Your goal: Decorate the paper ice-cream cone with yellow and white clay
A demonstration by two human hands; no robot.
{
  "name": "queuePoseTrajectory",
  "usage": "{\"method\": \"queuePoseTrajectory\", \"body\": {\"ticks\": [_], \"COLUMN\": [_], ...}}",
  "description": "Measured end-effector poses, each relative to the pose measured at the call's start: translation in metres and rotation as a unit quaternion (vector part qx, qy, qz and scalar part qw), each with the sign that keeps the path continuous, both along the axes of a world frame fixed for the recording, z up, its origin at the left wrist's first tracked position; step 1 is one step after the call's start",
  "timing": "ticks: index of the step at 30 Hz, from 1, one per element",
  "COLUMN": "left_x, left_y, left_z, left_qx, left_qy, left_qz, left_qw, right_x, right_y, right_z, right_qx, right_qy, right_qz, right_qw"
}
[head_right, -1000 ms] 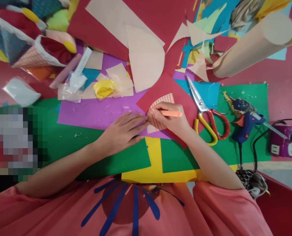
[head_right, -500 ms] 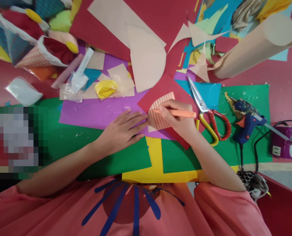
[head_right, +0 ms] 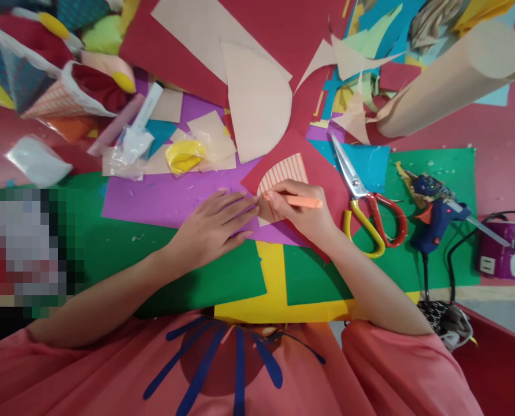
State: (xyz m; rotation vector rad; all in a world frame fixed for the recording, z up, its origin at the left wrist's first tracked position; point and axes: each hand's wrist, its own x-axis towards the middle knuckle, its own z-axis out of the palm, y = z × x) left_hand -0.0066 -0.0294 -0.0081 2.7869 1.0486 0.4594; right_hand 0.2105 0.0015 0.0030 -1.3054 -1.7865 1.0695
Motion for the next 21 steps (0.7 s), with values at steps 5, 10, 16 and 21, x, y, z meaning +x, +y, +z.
{"method": "queuePoseTrajectory", "body": {"ticks": [5,10,16,21], "left_x": [0.0003,0.0008,0.0006,-0.0003], "left_y": [0.0001,0.0006,0.0002,0.0001], "left_z": [-0.0004,0.0006,-0.0004,-0.002], "left_qx": [0.002,0.012,0.008,-0.012], "left_qy": [0.003,0.002,-0.003,0.0], "left_qz": [-0.003,-0.007,-0.005,-0.002], "left_qw": [1.0,1.0,1.0,1.0], "right_x": [0.0002,-0.0001,-0.001,0.0002], "right_y": [0.0003,0.0005,0.0007,0.0008], "right_z": [0.0003,0.0017,0.0043,0.0039], "right_qx": [-0.014,-0.041,-0.065,-0.08], "right_qy": [-0.006,0.016,0.022,0.044], "right_qz": [0.004,0.01,0.008,0.003], "right_qw": [1.0,0.999,0.998,0.996]}}
